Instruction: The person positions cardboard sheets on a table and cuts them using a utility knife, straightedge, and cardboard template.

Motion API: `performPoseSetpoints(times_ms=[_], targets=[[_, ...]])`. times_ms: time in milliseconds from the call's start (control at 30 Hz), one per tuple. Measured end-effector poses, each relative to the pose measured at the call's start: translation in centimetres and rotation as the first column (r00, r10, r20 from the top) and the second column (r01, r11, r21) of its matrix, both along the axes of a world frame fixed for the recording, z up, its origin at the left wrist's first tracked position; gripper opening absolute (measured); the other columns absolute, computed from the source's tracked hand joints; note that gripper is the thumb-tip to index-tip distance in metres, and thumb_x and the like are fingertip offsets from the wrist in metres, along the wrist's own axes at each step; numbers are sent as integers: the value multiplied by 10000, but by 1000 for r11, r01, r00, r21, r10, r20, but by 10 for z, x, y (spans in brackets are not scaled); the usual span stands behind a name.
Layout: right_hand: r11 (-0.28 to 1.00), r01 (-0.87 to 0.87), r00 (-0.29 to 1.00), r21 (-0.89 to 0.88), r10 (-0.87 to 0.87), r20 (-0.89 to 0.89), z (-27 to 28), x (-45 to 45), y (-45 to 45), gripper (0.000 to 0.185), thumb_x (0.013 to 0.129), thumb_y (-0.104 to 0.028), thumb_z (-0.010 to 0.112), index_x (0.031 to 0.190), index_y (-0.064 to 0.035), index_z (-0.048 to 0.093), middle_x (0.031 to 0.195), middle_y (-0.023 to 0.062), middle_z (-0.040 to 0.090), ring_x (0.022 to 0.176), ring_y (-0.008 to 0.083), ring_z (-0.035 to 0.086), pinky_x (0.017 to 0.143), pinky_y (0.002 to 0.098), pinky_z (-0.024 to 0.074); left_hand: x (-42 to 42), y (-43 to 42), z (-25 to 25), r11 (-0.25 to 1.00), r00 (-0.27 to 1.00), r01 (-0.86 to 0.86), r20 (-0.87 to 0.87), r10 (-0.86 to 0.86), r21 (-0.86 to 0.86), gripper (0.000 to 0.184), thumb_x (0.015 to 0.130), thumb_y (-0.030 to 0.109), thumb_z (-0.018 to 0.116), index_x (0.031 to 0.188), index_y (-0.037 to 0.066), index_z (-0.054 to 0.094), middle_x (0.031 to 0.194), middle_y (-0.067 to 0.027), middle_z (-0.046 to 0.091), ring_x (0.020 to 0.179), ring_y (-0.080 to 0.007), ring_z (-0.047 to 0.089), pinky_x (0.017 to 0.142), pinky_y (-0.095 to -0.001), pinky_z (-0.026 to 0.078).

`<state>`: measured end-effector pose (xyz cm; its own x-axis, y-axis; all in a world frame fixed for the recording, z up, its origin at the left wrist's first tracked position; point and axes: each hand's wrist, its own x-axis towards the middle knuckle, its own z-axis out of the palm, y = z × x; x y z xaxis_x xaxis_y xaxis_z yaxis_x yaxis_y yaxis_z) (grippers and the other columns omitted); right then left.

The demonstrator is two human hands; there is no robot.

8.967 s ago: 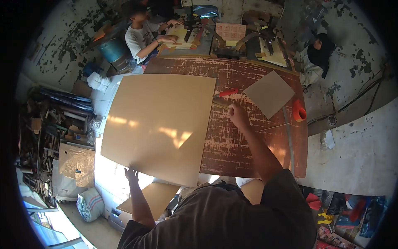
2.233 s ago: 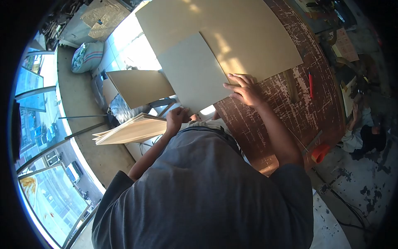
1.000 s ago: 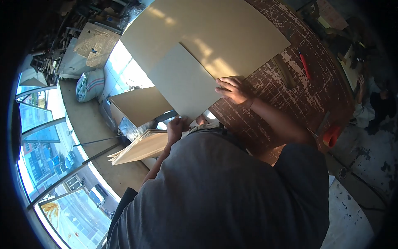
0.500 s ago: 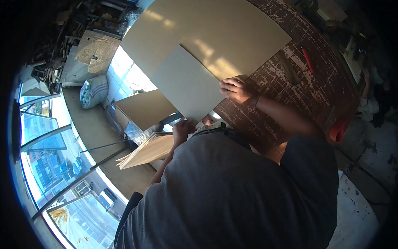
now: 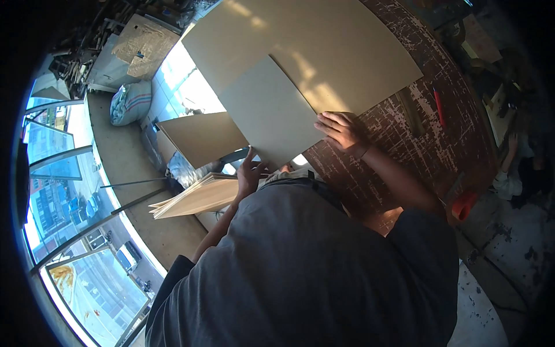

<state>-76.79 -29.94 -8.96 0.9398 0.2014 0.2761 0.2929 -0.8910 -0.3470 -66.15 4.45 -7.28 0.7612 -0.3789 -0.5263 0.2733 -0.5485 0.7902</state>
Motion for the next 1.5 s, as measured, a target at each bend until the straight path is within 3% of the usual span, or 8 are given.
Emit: performPoseSetpoints(times_ms=[467, 567, 633, 733, 1067, 1267, 1333, 1500], targets=[[999, -29, 999, 27, 28, 44, 7, 5, -1, 353, 866, -241, 723, 1207, -154, 708, 1353, 8, 632, 1305, 203, 525, 1055, 399, 436, 4, 1, 2, 1000, 998, -27, -63, 27, -3, 692, 938, 105, 654, 1543, 46, 323, 850, -134, 739, 734, -167, 731, 687, -307, 601], [999, -30, 999, 38, 29, 34, 8, 7, -1, 349, 858, -244, 732, 1196, -159, 719, 1337, 2, 646, 1297, 199, 532, 1054, 399, 435, 8, 2, -4, 998, 997, -61, -39, 59, -27, 713, 961, 125, 635, 1563, 37, 263, 954, -164, 729, 828, -200, 733, 713, -325, 605], [998, -37, 999, 55, 36, 18, 3, 8, -1, 360, 856, -247, 736, 1204, -158, 717, 1340, 3, 645, 1296, 198, 532, 1055, 398, 432, 11, 4, -16, 960, 971, -222, 54, 234, -173, 741, 990, 154, 610, 1586, 49, 181, 1076, -204, 692, 926, -244, 720, 746, -347, 604], [995, -29, 1000, 99, 29, 2, 0, 9, -2, 380, 852, -257, 740, 1220, -162, 714, 1348, 6, 643, 1296, 198, 532, 1059, 392, 423, 44, 6, -31, 936, 958, -258, 62, 280, -241, 754, 992, 166, 604, 1591, 57, 159, 1081, -200, 680, 908, -236, 718, 749, -337, 596], [993, -49, 994, 106, 59, -89, 14, 14, 5, 353, 858, -167, 724, 1206, -111, 717, 1359, 83, 633, 1308, 267, 524, 1088, 414, 400, 158, -16, -40, 913, 923, -322, 133, 362, -251, 691, 975, 245, 644, 1567, 106, 316, 907, -107, 680, 711, -134, 618, 656, -289, 524], [969, 136, 985, 205, -110, -132, 19, 17, 30, 244, 861, -82, 666, 1089, -40, 742, 1256, 140, 684, 1257, 314, 567, 1091, 422, 413, 165, -24, -65, 888, 899, -362, 145, 413, -283, 692, 874, 81, 612, 1533, 157, 415, 711, -33, 618, 616, -99, 529, 606, -277, 467], [970, 165, 984, 179, -150, -93, 14, 19, 39, 216, 842, -76, 670, 1040, -50, 750, 1229, 135, 698, 1238, 311, 581, 1067, 437, 428, 166, -23, -75, 898, 898, -370, 158, 411, -238, 708, 854, 54, 599, 1530, 165, 421, 687, -20, 603, 605, -93, 516, 592, -276, 453], [941, 338, 940, 27, -336, -55, 2, 18, 59, 152, 826, -107, 681, 960, -72, 745, 1238, 105, 699, 1244, 295, 576, 1039, 457, 430, 167, -20, -79, 828, 911, -359, 30, 411, -430, 680, 900, 87, 587, 1546, 157, 388, 624, 19, 514, 555, -62, 430, 522, -277, 390]])
